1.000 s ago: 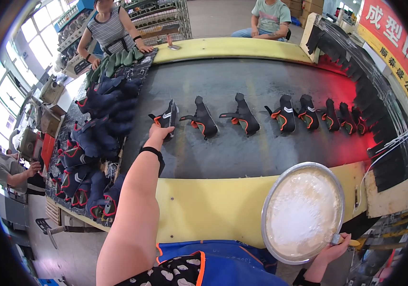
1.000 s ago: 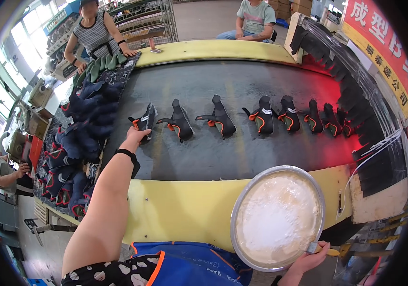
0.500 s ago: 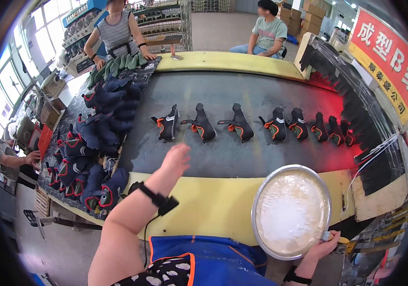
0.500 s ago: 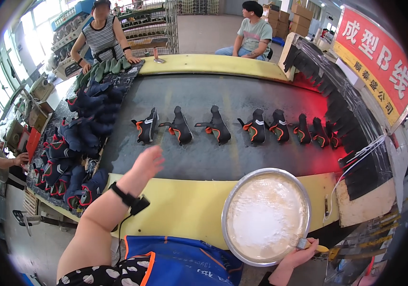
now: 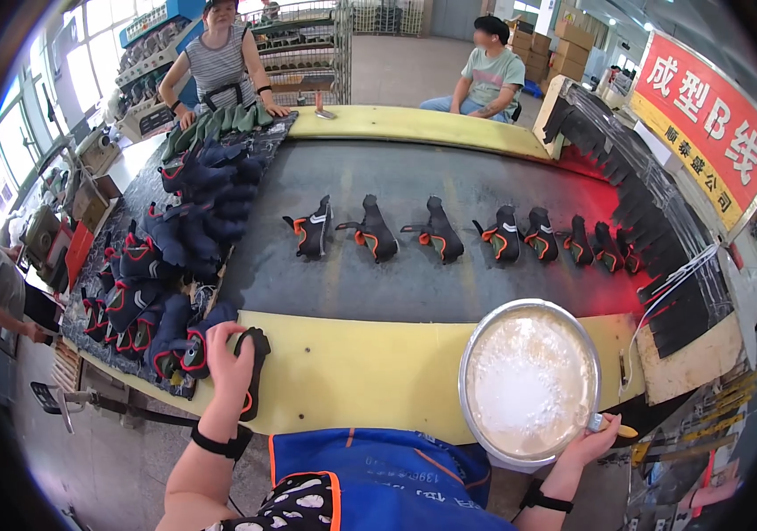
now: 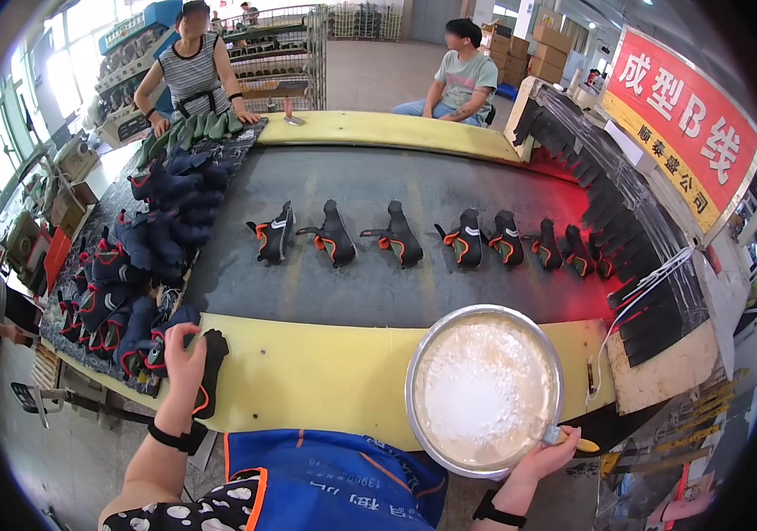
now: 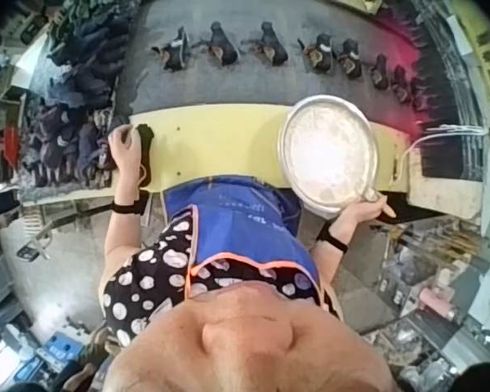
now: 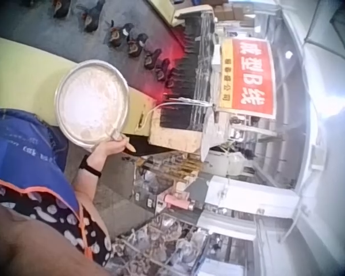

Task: Apply glue to the bottom of shoe soles using a brush.

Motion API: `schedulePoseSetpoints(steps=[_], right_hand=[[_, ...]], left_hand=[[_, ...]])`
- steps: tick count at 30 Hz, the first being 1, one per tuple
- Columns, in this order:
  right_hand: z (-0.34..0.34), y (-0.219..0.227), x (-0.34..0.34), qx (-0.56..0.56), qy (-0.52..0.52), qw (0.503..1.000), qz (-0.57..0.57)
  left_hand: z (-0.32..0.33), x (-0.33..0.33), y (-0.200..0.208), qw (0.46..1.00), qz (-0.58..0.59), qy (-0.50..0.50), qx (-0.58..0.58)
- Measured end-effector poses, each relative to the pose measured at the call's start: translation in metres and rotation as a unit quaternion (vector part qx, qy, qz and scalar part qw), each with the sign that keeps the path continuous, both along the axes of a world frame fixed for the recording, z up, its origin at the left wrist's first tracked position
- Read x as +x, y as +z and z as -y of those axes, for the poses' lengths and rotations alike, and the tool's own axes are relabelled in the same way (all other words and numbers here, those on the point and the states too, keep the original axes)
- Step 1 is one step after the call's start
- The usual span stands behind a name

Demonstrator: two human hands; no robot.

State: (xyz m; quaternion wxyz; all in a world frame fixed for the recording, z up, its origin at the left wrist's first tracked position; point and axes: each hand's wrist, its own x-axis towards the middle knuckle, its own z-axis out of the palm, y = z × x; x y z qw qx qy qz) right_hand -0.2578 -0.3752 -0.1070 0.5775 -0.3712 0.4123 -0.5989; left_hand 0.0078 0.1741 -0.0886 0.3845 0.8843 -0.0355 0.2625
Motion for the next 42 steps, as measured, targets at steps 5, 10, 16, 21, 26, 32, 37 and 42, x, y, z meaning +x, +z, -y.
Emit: schedulePoseSetpoints(steps=[5,10,16,21,26,32,37,42], right_hand=[[0.003,0.0,-0.008,0.008,0.047,0.999,-0.015],[-0.01,0.011,0.006,-0.007,0.029,1.0,-0.008],[-0.014,0.016,0.009,0.005,0.0,1.0,0.019],[-0.014,0.015,0.011,0.003,-0.002,1.0,-0.014],[-0.005,0.004,0.009,0.006,0.011,1.0,0.006],[0.001,-0.001,0.004,0.011,0.006,1.0,0.0],[0.002,-0.002,0.006,0.008,-0.017,1.0,-0.018],[0.004,-0.007,-0.006,0.0,0.029,0.999,0.019]], left_hand=[[-0.031,-0.018,-0.009,0.99,-0.003,0.102,0.101],[-0.06,-0.005,-0.067,0.977,-0.199,0.028,-0.067],[-0.024,-0.003,-0.045,0.977,-0.213,-0.001,-0.03],[0.0,-0.005,-0.037,0.976,-0.215,-0.031,0.015],[0.004,-0.003,-0.034,0.981,-0.19,-0.036,0.031],[-0.002,0.003,-0.041,0.977,-0.212,-0.036,-0.013],[0.0,-0.004,-0.036,0.974,-0.225,-0.032,-0.007],[0.002,-0.004,-0.032,0.973,-0.228,-0.031,-0.011]])
